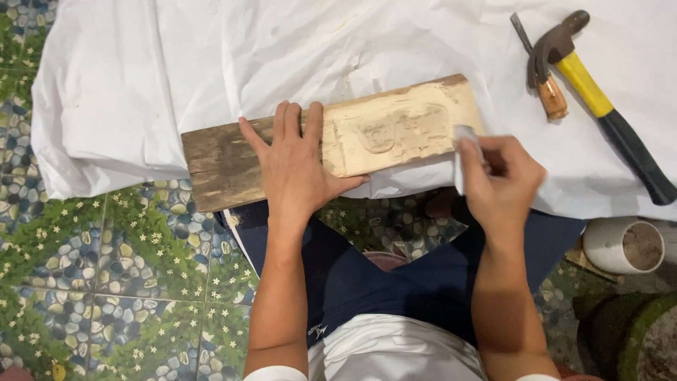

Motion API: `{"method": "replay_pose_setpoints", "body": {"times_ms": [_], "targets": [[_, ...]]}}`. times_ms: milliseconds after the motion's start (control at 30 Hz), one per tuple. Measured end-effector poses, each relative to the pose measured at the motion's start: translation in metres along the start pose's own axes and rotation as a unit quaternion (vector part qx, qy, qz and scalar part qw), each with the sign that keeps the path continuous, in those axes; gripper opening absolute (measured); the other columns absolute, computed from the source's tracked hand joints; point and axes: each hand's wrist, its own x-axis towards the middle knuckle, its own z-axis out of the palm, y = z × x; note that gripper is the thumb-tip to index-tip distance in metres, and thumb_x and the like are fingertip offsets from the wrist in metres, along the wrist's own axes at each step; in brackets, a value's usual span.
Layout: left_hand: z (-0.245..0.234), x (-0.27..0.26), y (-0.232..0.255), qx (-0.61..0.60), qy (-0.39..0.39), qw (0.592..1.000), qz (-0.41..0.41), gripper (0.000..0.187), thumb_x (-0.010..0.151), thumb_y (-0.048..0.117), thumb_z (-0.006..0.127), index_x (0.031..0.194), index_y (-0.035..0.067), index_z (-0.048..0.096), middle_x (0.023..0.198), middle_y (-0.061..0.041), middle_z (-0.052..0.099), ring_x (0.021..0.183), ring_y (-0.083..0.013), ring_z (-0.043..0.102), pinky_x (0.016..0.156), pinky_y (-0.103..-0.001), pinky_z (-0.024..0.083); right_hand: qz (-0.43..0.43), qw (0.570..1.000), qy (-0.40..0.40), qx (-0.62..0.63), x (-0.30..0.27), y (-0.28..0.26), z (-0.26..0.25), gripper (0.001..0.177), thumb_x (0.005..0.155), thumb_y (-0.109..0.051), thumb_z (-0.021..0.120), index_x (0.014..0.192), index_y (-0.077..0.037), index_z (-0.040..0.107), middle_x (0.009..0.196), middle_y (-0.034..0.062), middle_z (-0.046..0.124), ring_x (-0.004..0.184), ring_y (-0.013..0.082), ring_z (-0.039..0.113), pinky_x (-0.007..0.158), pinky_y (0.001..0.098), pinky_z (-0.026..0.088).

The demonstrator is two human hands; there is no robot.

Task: The person hand-sands a small, shaped piece of wood to smooth its surface using a small piece of sandpaper.

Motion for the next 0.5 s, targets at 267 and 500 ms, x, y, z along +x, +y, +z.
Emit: {"method": "replay_pose_setpoints", "body": {"times_ms": [267,500], "targets": [[0.001,0.001,-0.003,-0.001,0.017,1.0,0.006,0.129,0.042,0.077,0.091,0.139,0.002,0.054,0.13,-0.02,0.055,0.133,-0.0404,0.047,0.112,-0.082,0.005,0.049,0.998,-0.038,0.012,0.0,-0.011,0.0,0.014,0.098,-0.003,0.079,0.095,0.008,0.072,0.068,0.007,0.061,0.055,0.0096,0.044,0.05,0.0209,0.035],[0.006,0.0,-0.006,0.021,0.005,1.0,-0.002,0.135,0.041,0.082,0.089,0.142,0.002,0.053,0.134,-0.023,0.055,0.136,-0.042,0.045,0.112,-0.081,0.002,0.011,0.999,-0.043,-0.025,0.0,-0.008,0.001,0.016,0.098,-0.003,0.08,0.092,0.009,0.071,0.066,0.0069,0.059,0.054,0.0106,0.043,0.05,0.0226,0.034]]}}
